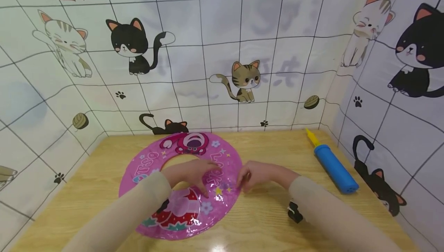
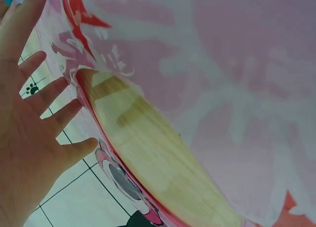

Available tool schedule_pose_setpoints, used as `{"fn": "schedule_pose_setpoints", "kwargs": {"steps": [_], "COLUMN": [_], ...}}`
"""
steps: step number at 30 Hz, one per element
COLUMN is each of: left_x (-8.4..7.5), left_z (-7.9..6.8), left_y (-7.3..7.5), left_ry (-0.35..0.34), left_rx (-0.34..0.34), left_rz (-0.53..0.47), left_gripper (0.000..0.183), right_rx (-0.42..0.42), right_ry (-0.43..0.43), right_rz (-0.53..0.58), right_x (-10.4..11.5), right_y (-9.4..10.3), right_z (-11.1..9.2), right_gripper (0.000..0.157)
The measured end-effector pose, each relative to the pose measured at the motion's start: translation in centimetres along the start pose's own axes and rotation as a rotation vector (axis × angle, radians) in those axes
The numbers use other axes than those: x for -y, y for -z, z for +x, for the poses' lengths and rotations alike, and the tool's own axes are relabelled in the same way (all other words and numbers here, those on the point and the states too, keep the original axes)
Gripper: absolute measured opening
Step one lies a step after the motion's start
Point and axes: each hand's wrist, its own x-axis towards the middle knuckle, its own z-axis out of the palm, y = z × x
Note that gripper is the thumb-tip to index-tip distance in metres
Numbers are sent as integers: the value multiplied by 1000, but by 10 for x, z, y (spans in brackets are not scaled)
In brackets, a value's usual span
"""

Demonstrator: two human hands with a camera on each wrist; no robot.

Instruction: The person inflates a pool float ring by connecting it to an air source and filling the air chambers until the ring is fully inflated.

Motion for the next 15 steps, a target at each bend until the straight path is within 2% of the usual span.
{"fn": "schedule_pose_setpoints", "kwargs": {"steps": [7,11,15], "left_x": [-10,-14,-17], "left_z": [-2,-3,0], "left_y": [-2,-2,-4], "left_ry": [-2,-40,-90], "left_rx": [-49,-72,-77], "left_rz": [14,-1,14], "left_gripper": [75,61,54], "right_rx": [-92,-165,-239], "right_ry": [-36,-41,-71], "right_rz": [-50,-63,-103], "right_x": [0,-1,-1], "right_y": [5,6,9], "right_z": [-35,-56,-78], "right_gripper": [17,17,17]}}
